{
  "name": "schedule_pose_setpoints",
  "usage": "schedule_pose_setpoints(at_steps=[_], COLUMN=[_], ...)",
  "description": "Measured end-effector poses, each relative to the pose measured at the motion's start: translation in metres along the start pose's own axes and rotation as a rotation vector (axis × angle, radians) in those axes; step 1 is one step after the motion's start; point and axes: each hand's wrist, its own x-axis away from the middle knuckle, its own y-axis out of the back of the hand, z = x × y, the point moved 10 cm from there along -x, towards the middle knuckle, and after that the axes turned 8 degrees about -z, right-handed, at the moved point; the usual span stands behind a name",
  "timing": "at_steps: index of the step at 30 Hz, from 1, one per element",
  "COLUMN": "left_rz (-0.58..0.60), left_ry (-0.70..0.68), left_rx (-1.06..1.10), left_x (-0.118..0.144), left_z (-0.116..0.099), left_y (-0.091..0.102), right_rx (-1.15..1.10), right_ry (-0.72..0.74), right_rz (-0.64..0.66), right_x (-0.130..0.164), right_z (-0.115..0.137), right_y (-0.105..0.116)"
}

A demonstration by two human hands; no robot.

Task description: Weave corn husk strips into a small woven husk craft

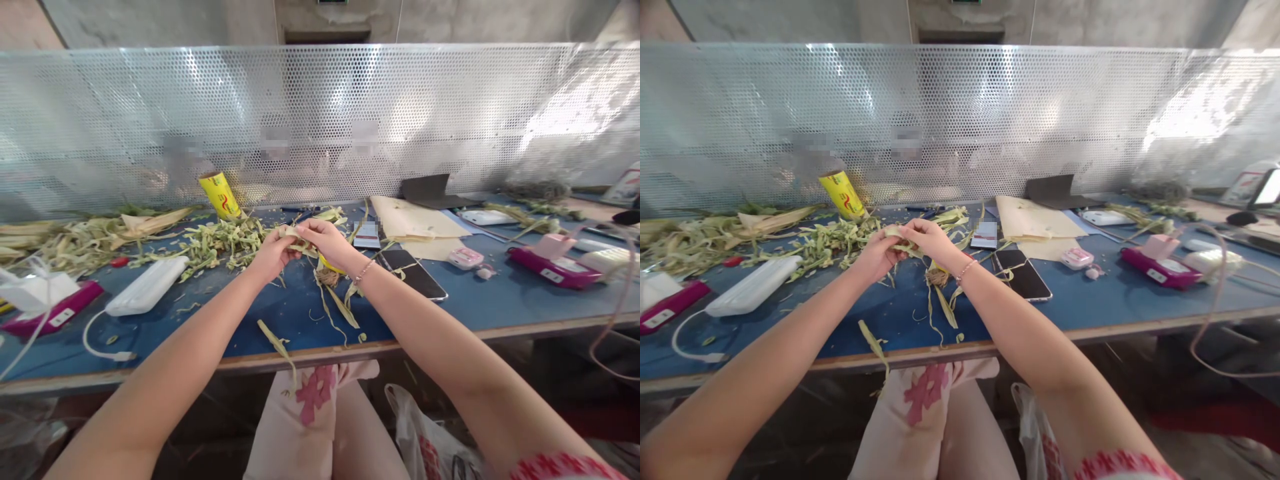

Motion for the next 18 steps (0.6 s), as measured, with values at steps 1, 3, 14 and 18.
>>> schedule_pose_setpoints(at_steps=[1, 3, 14, 18], left_rz=[-0.003, -0.009, -0.149, -0.136], left_ry=[-0.002, -0.001, -0.041, -0.064], left_rx=[0.001, 0.025, 0.125, 0.096], left_x=[0.0, 0.0, -0.003, -0.004], left_z=[0.0, -0.001, -0.003, -0.003], left_y=[0.0, 0.001, 0.011, 0.012], right_rx=[0.024, 0.07, 0.172, 0.124], right_ry=[0.003, 0.008, 0.06, 0.086], right_rz=[-0.001, -0.026, -0.157, -0.139], right_x=[0.0, -0.002, -0.007, -0.007], right_z=[0.0, -0.002, -0.003, -0.001], right_y=[0.0, 0.004, 0.019, 0.017])
